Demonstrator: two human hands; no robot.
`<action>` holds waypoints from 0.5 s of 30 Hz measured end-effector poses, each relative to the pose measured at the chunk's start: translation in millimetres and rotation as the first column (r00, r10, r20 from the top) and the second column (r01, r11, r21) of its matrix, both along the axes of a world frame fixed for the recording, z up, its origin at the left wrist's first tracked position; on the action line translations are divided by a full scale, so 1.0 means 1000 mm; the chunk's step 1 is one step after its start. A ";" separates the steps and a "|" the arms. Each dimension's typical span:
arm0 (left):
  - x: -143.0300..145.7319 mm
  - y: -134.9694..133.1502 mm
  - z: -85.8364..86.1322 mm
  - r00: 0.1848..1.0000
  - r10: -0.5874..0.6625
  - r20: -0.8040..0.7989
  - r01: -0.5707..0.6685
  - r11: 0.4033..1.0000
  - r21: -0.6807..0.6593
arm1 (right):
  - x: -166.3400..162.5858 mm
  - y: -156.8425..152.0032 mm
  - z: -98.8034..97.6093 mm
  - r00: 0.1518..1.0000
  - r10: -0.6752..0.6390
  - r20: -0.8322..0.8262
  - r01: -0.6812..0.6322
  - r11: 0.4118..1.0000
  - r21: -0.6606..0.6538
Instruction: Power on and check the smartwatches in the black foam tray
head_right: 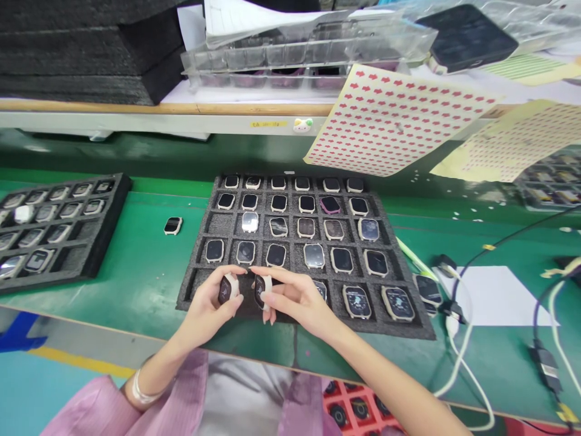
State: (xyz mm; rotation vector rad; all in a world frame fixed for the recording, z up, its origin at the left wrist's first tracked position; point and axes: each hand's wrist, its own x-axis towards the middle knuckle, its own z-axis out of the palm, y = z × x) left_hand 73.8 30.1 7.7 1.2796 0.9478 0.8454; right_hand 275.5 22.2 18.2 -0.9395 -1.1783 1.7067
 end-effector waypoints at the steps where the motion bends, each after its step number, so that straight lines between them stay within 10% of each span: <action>1: 0.000 0.000 0.000 1.000 -0.006 -0.004 0.006 1.000 -0.003 | 0.000 0.000 0.000 1.000 -0.004 0.001 0.004 1.000 -0.002; 15: 0.000 0.000 0.000 1.000 0.007 0.012 -0.007 0.999 -0.037 | 0.002 0.000 -0.001 0.997 0.041 -0.059 -0.040 0.999 0.011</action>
